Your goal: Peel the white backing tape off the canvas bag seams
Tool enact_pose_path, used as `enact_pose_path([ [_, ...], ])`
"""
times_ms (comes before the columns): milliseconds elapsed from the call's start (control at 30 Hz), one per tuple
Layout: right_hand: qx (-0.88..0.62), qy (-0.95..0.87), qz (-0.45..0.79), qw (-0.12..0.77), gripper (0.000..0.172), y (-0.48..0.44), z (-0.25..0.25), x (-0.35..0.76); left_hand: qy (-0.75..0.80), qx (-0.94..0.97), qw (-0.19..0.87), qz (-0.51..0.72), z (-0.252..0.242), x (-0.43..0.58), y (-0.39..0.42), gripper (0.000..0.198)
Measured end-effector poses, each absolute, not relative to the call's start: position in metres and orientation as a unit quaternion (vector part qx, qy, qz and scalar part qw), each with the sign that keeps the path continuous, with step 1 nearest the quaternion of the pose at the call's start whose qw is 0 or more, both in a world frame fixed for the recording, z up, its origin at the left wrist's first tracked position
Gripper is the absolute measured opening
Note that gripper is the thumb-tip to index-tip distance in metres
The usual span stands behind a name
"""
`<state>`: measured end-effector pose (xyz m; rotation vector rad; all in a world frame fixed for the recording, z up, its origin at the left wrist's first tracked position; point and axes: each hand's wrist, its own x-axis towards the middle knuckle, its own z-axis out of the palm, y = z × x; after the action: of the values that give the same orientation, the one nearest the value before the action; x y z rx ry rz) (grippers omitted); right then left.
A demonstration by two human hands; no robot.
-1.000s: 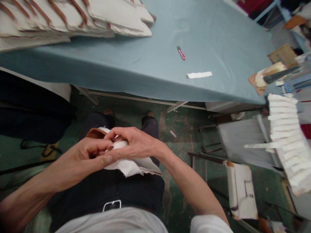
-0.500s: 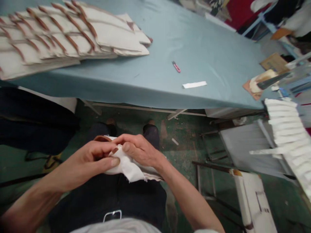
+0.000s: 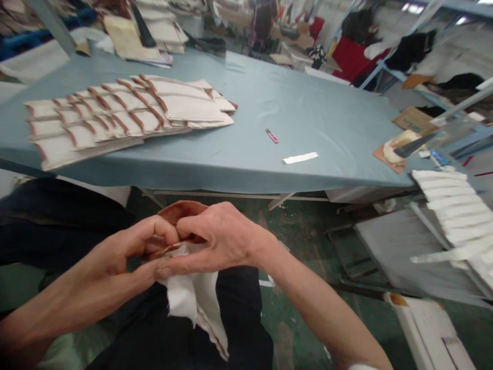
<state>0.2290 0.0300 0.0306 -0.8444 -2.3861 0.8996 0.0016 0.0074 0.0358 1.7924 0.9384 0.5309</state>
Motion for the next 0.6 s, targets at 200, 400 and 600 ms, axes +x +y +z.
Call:
enact_pose_path([
  [200,-0.316,-0.797,0.471,0.208,0.048,0.027,0.025,0.222,0.356,0.733,0.514,0.267,0.027,-0.003,0.004,0.009],
  [400,-0.286,-0.612,0.69,0.258,0.066,0.016,0.007,0.219,0.321,0.738,0.492,0.332,0.002,-0.002,0.0,0.014],
  [600,-0.346,-0.49,0.755,0.265,0.078,0.003,-0.014,0.217,0.315,0.739,0.428,0.414,-0.023,-0.001,-0.001,0.024],
])
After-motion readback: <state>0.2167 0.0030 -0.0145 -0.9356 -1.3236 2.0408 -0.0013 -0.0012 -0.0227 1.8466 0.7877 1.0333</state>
